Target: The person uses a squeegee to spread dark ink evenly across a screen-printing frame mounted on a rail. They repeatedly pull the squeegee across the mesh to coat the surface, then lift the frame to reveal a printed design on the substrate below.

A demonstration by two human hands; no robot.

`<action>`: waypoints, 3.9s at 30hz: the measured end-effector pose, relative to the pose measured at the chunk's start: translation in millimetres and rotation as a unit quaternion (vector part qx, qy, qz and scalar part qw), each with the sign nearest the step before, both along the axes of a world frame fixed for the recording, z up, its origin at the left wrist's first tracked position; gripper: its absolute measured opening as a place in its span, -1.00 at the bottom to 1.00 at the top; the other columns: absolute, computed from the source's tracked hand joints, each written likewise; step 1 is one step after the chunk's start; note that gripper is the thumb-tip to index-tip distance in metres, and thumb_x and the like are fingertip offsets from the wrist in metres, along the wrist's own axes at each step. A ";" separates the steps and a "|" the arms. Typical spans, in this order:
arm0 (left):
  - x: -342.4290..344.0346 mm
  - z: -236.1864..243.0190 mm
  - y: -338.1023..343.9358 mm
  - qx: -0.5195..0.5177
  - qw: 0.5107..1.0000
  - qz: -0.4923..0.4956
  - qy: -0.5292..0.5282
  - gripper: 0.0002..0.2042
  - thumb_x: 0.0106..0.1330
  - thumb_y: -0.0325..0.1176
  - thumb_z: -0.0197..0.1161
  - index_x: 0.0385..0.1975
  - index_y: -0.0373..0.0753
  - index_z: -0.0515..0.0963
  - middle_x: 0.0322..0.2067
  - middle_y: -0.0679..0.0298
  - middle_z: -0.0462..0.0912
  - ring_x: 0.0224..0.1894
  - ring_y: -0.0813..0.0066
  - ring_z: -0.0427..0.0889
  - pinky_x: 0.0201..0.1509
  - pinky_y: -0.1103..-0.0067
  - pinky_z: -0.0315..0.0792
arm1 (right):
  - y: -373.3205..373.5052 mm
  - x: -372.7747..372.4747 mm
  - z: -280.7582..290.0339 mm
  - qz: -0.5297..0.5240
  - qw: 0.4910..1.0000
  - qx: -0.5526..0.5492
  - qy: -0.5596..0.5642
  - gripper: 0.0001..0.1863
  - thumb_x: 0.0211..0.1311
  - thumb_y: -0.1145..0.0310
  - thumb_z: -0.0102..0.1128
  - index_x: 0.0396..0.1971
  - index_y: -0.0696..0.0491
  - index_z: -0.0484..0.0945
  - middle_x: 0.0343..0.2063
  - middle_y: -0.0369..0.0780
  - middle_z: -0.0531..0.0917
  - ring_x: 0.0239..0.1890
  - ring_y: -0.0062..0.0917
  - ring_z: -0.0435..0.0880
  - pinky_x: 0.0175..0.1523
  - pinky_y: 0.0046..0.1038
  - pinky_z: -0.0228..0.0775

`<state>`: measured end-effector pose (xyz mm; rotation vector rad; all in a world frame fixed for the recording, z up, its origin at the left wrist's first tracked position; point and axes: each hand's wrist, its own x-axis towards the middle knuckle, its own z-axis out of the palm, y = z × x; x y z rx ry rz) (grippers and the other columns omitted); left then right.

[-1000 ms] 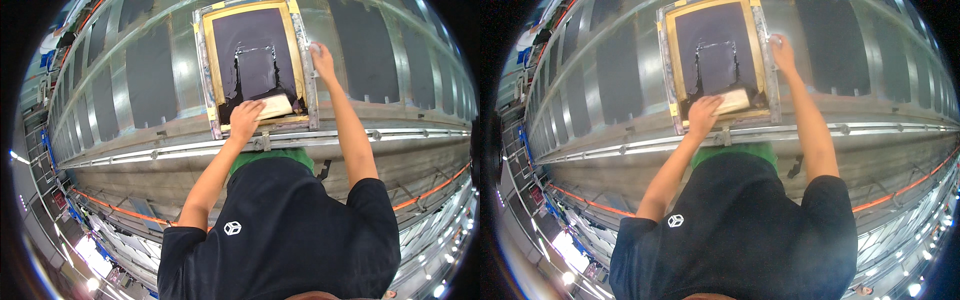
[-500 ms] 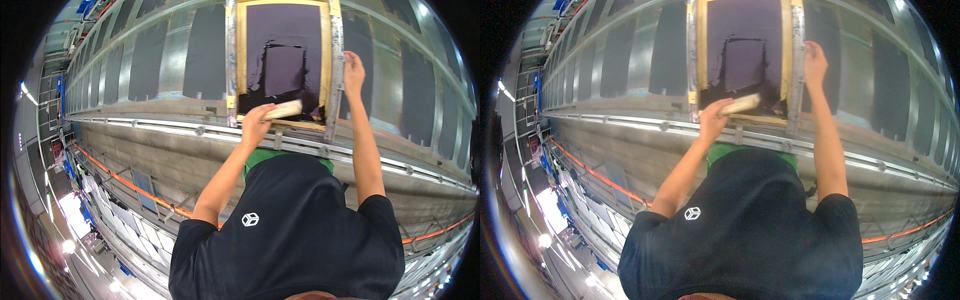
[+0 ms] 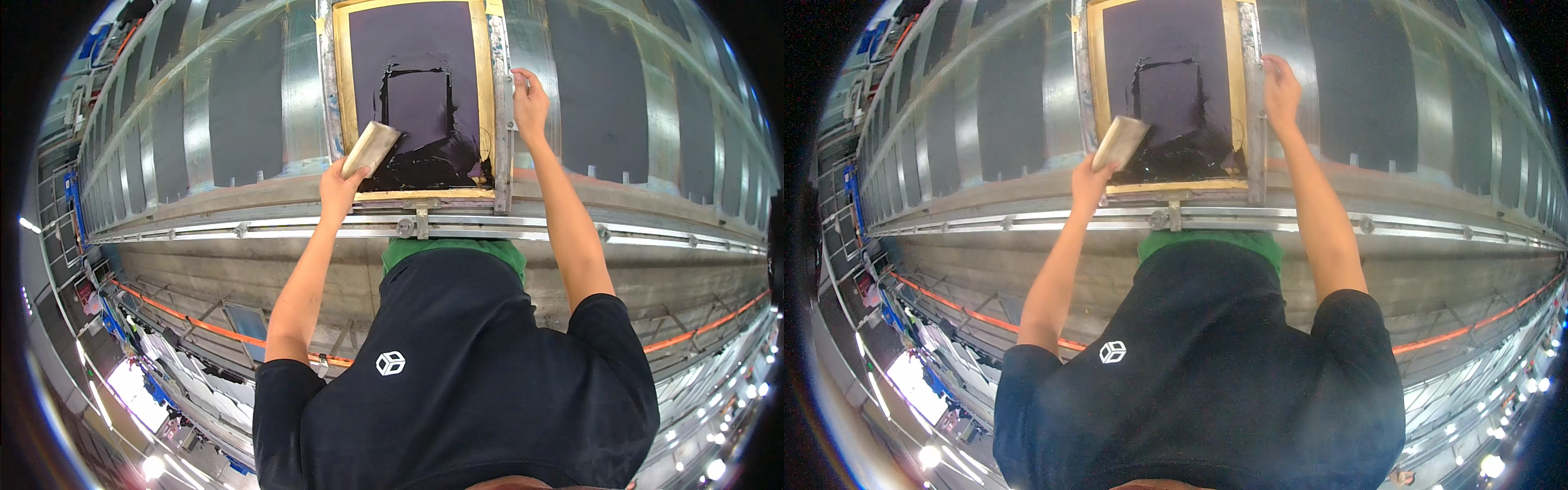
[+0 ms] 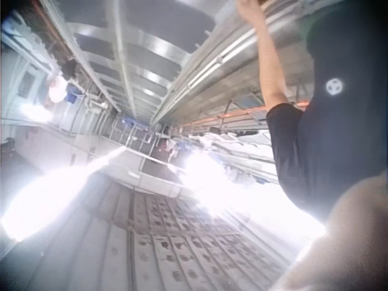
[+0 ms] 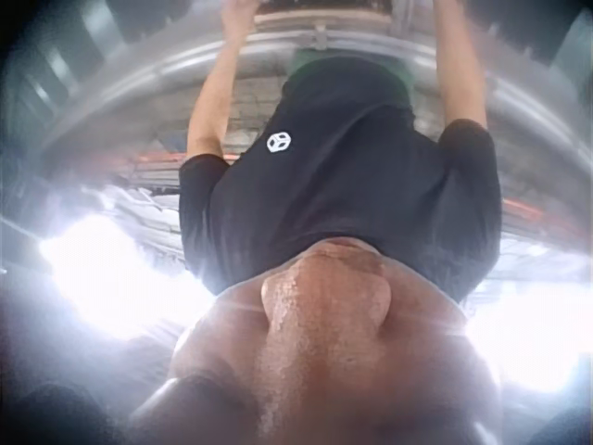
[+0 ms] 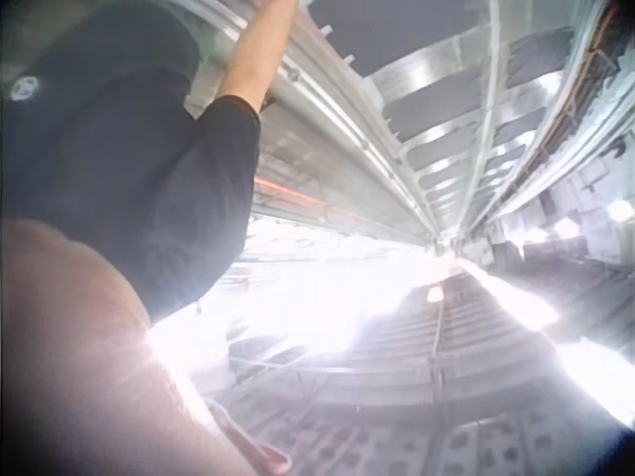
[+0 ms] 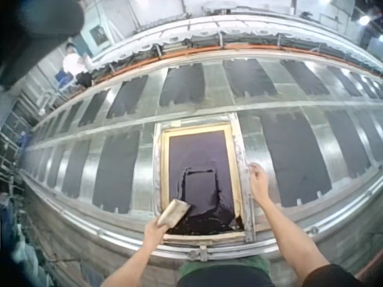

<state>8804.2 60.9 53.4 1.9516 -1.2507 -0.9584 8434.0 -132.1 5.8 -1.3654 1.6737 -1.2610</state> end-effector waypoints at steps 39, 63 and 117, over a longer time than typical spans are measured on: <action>-39.1 6.4 -133.6 -0.265 0.909 -0.246 -0.206 -0.63 0.00 -0.58 0.41 -0.13 -0.15 0.75 -0.11 0.23 0.79 -0.02 0.20 0.73 0.12 0.37 0.58 | 42.7 86.2 73.4 0.270 0.874 -0.130 0.383 -0.57 0.00 0.40 0.44 -0.03 -0.08 0.71 -0.02 -0.41 0.72 0.01 -0.42 0.57 0.07 -0.29 0.32; -34.1 0.3 -139.7 -0.249 0.921 -0.237 -0.181 -0.62 0.00 -0.55 0.43 -0.11 -0.11 0.76 -0.11 0.22 0.79 -0.03 0.18 0.74 0.08 0.34 0.58 | 34.8 87.9 75.3 0.281 0.889 -0.094 0.349 -0.59 0.02 0.40 0.43 -0.04 -0.08 0.74 -0.02 -0.40 0.74 -0.02 -0.38 0.57 0.07 -0.28 0.34; 371.9 18.1 48.0 -0.043 0.996 0.020 -0.075 -0.68 0.25 -0.36 0.48 -0.03 -0.29 0.68 -0.27 0.06 0.79 -0.27 0.40 0.76 -0.13 0.50 0.56 | 38.5 392.0 6.7 0.005 1.000 0.008 -0.021 -0.76 0.52 0.19 0.19 -0.03 0.00 0.67 -0.64 -0.44 0.38 -0.58 -0.78 0.27 -0.46 -0.55 0.11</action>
